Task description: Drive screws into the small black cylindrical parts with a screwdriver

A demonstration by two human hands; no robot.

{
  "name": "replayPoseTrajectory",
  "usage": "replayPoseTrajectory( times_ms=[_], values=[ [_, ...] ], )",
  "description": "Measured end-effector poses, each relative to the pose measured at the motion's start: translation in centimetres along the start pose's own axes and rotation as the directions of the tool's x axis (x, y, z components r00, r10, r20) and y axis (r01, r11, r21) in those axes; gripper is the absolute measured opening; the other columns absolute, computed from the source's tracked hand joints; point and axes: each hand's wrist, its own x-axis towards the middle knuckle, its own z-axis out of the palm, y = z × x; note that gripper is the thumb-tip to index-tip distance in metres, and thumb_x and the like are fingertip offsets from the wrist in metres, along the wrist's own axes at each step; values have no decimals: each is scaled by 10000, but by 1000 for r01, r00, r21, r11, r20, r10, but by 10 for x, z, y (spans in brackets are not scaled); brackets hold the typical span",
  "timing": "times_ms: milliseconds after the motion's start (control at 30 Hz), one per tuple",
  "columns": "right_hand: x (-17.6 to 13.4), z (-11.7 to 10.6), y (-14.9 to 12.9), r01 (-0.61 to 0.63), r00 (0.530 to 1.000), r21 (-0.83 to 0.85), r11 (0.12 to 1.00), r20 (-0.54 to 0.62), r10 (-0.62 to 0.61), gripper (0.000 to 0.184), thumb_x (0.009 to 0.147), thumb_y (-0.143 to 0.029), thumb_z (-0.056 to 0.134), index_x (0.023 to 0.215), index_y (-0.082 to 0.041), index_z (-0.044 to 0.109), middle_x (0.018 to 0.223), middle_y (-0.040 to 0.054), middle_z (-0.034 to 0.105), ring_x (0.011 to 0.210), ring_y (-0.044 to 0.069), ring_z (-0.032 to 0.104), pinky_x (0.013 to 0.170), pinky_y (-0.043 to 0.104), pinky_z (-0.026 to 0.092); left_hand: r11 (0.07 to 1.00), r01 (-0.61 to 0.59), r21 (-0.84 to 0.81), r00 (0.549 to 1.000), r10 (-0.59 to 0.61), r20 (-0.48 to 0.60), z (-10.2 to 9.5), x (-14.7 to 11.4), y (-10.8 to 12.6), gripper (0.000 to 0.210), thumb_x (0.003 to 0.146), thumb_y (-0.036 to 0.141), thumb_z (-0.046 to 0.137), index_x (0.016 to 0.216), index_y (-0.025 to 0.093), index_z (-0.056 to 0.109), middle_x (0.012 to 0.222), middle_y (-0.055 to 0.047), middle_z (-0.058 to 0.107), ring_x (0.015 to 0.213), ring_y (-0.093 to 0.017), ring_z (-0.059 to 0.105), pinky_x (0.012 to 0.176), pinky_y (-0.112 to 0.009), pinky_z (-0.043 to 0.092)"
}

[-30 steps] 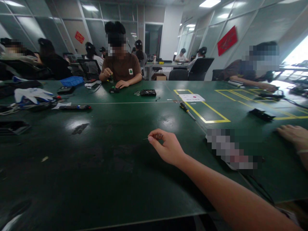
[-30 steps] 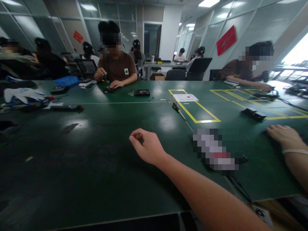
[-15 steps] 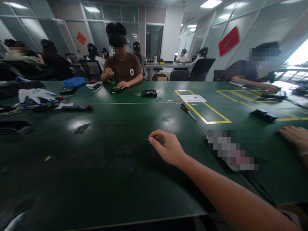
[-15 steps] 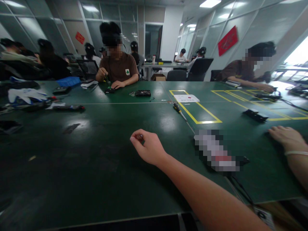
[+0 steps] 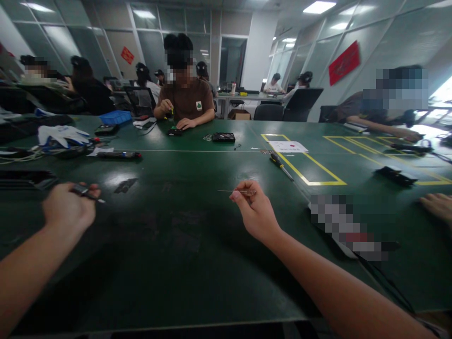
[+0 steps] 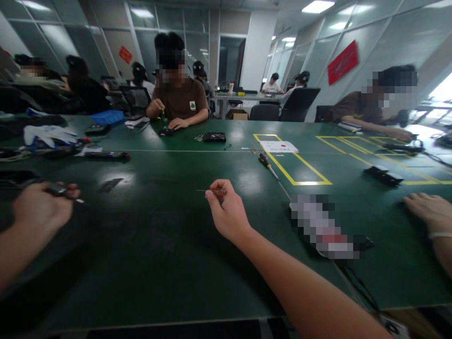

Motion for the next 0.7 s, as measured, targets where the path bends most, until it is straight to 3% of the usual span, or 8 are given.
replayPoseTrajectory(
  times_ms=[67,133,233,300,433,600,700],
  values=[
    [1,0,2,-2,1000,42,999,0,2,136,984,-349,590,1036,-228,556,860,29,711,803,188,703,740,319,527,984,134,-114,990,-129,48,19,-18,-16,204,963,-9,436,877,153,524,847,23,575,761,-106,608,785,-302,547],
    [1,-1,2,5,1000,57,998,4,-5,145,973,-355,615,1033,-229,575,824,14,709,768,180,703,737,314,530,961,245,-126,950,-211,232,44,-50,-30,141,943,22,539,920,159,563,891,16,614,801,-120,659,773,-278,535],
    [0,-4,-4,29,999,4,1000,-22,-29,152,970,-371,626,1011,-225,620,759,-6,689,663,156,666,687,299,516,929,368,-48,816,-297,495,79,-99,-42,149,909,152,677,1026,176,588,960,-10,659,822,-160,704,731,-289,539],
    [-2,-7,-8,74,996,-41,996,-54,-76,160,970,-375,627,949,-218,647,775,4,693,663,154,650,677,296,507,925,379,-6,753,-305,583,93,-122,-48,308,867,227,746,1129,199,585,1026,-25,683,815,-165,711,746,-311,554],
    [-8,-9,-14,161,981,-51,986,-97,-165,158,975,-339,613,889,-218,668,833,27,706,723,171,658,691,306,522,995,26,94,657,-88,749,94,-141,-61,619,666,148,885,1223,205,621,1129,-62,705,982,-208,708,909,-376,562],
    [-18,-7,-14,193,974,50,980,-132,-185,109,972,-318,609,1035,-244,658,818,21,686,710,184,673,664,320,538,875,-474,104,472,153,868,76,-141,-67,359,734,187,856,1066,229,726,1149,-55,712,1063,-241,691,972,-418,556],
    [-21,-6,-15,219,970,65,974,-119,-210,83,969,-302,611,1017,-246,650,816,22,683,706,184,671,648,318,534,806,-586,87,429,217,877,73,-138,-64,346,774,197,832,1102,249,737,1126,-43,729,1062,-236,689,988,-421,552]
  ],
)
